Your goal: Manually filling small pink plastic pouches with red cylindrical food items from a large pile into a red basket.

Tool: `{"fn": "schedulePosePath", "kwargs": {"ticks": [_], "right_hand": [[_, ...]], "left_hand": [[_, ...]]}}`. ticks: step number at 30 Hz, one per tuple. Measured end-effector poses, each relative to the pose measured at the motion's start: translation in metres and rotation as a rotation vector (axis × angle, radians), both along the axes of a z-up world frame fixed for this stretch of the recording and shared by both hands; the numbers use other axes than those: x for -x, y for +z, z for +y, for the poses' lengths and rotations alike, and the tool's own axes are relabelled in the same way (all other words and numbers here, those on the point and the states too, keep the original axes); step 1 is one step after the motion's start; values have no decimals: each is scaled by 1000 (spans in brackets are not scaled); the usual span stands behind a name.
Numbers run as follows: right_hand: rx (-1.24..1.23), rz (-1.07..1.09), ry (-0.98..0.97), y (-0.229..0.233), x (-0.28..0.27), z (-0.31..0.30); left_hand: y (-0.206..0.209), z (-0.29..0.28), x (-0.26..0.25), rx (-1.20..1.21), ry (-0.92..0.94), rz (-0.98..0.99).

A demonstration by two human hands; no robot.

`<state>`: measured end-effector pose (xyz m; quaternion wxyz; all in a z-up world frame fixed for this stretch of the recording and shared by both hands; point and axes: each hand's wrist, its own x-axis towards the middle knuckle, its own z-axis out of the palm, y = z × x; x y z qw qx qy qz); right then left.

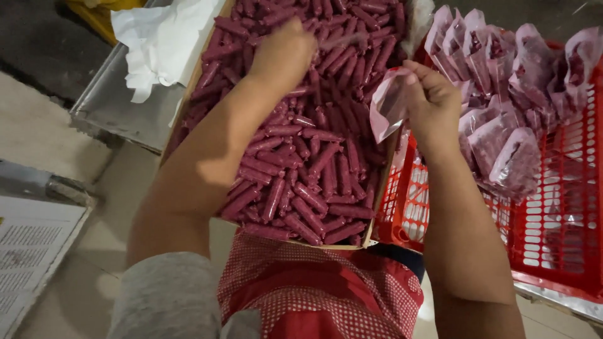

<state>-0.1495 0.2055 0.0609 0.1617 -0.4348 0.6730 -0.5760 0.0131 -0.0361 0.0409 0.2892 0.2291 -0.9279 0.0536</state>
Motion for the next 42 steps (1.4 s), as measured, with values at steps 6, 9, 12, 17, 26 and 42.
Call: {"fn": "schedulePosePath", "kwargs": {"ticks": [6, 9, 12, 17, 26, 42], "right_hand": [[-53, -10, 30, -17, 3, -9], [-26, 92, -25, -18, -2, -11], [-20, 133, 32, -21, -3, -11], [-51, 186, 91, -23, -9, -13], [-61, 151, 64, -23, -7, -9], [-91, 66, 70, -29, -1, -21]], "left_hand": [[44, 49, -53, -821, 56, -435], [18, 40, -82, -729, 11, -509], [23, 51, -89, -809, 41, -658], [-14, 41, -66, -651, 68, -665], [-11, 51, -61, -826, -45, -589], [30, 60, -28, -1573, -205, 781]]}}
